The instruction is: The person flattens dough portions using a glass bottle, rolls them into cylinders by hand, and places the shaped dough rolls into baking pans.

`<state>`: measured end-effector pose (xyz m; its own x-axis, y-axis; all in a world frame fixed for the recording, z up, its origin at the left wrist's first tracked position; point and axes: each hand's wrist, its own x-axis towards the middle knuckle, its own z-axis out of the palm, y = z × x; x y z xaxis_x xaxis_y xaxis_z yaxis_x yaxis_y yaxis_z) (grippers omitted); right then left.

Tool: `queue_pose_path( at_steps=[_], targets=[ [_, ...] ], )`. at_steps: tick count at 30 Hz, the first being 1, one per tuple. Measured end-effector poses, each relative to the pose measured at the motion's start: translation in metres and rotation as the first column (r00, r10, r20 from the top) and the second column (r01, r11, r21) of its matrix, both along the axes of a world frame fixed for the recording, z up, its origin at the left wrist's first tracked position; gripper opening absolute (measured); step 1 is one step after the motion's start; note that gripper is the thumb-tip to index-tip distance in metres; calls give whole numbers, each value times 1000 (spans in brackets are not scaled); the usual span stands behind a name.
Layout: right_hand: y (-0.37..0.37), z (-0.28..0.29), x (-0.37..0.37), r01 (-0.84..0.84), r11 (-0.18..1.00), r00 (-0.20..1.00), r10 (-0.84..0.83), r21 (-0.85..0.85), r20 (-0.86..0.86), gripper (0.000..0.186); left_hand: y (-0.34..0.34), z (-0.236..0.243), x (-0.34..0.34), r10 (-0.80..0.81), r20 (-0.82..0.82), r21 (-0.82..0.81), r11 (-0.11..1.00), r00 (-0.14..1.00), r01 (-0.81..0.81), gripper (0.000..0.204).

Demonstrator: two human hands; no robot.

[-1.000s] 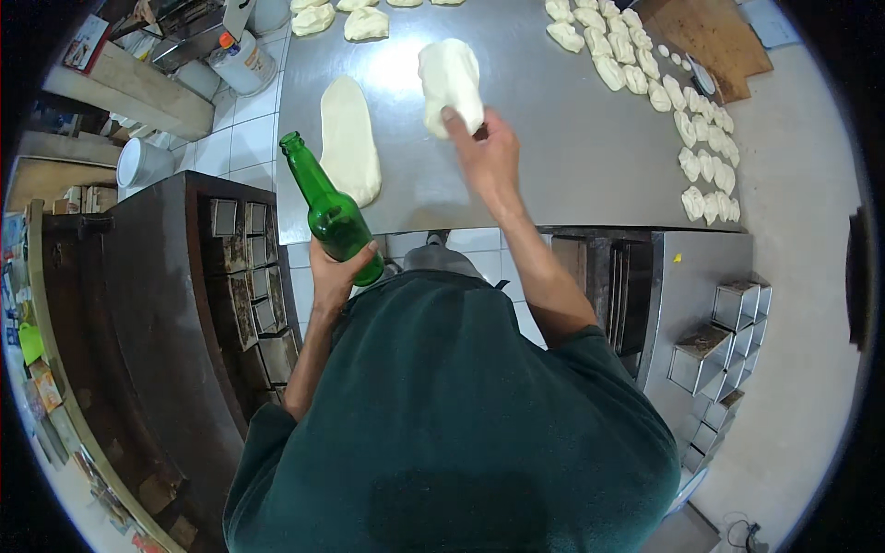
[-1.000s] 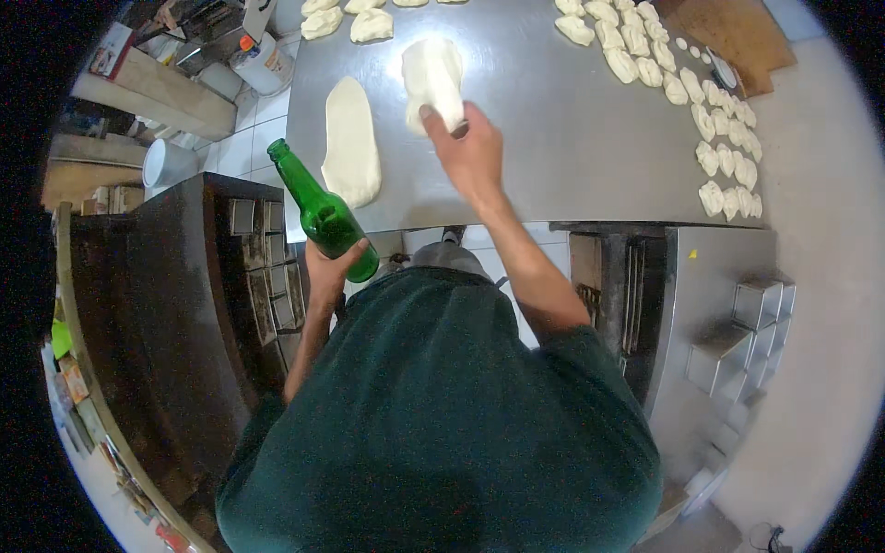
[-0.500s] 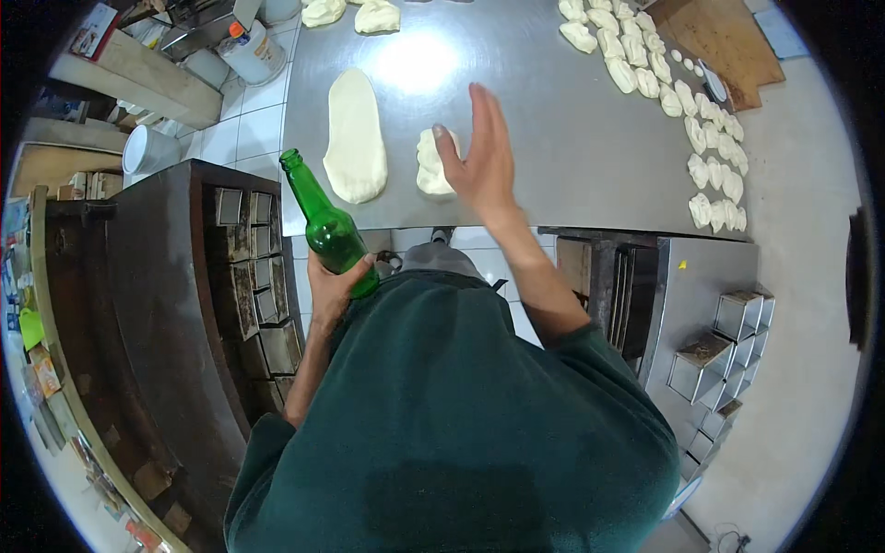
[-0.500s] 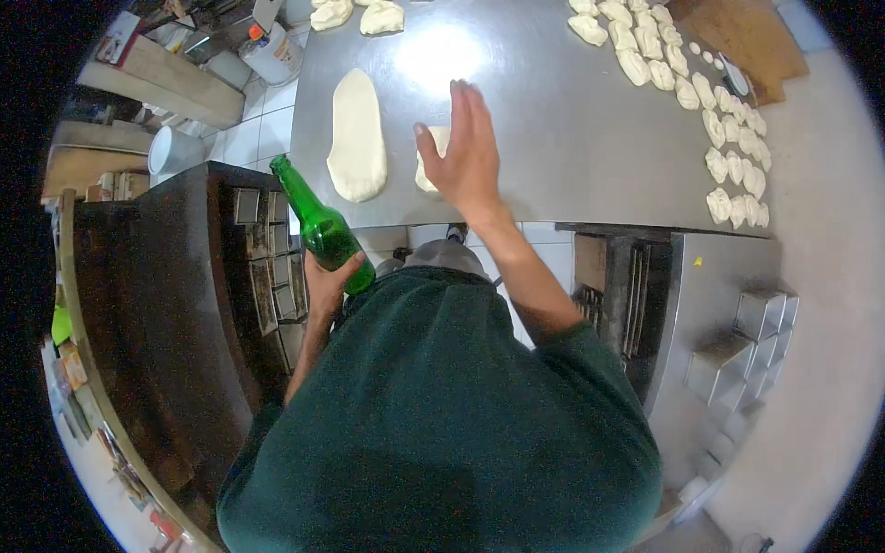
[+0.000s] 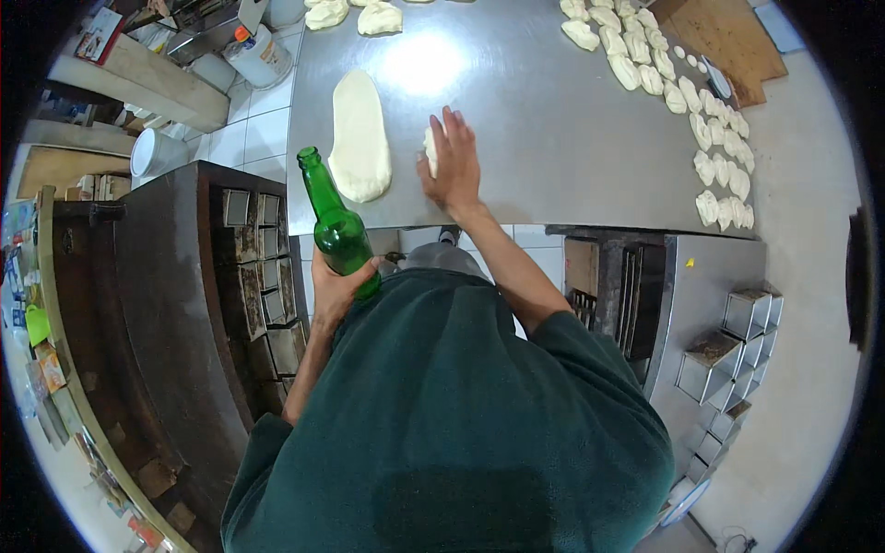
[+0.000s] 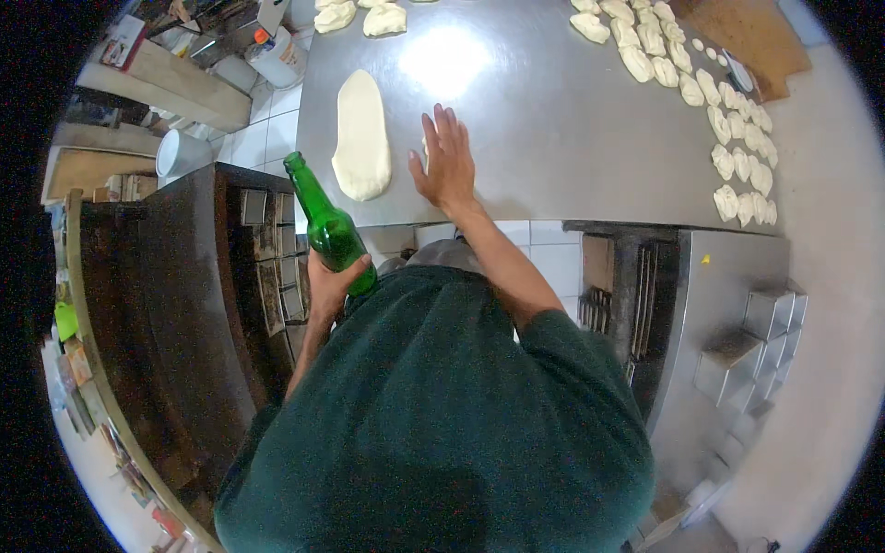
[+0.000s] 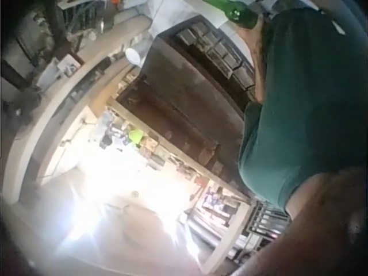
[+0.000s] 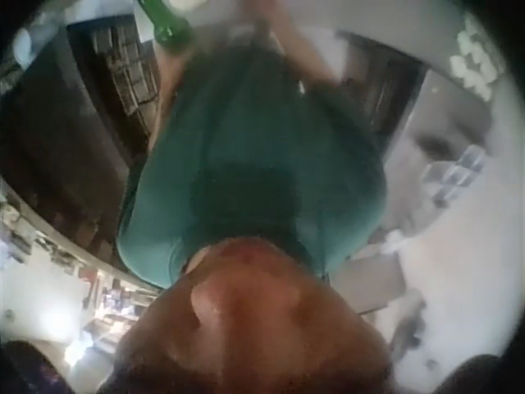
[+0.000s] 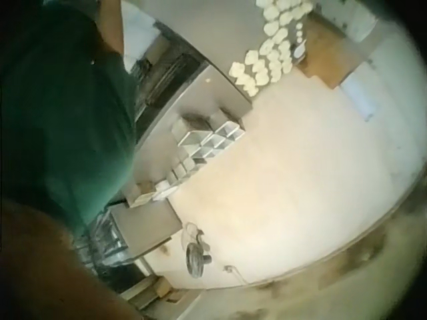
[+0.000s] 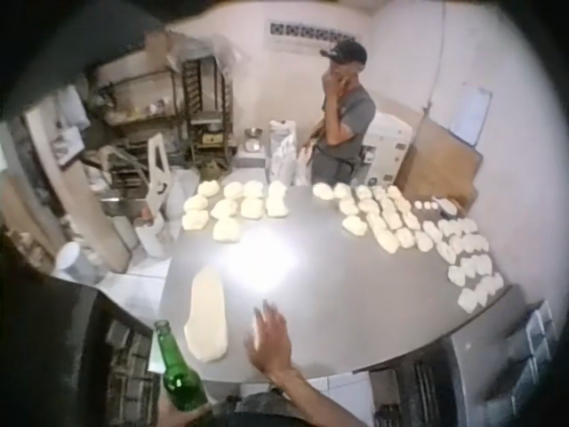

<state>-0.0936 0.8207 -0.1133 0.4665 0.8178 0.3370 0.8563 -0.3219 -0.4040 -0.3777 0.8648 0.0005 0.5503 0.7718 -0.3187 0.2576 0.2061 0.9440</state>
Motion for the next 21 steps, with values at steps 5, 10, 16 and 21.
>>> queue_pose_path(
  at_steps=[5,10,16,21],
  targets=[
    [-11,28,8,-59,998,992,62,24,-106,66,3,4,6,-14,-34,81,997,999,16,76],
    [-55,161,-10,27,866,920,173,499,-351,67,25,8,23,-229,-196,194,944,954,266,76],
    [-82,126,-30,-273,950,953,289,-151,91,70,60,45,113,-691,-580,72,483,431,873,82],
    [-81,99,22,-179,979,967,193,-92,165,61,83,38,153,-683,-413,435,433,602,789,68]
  ],
)
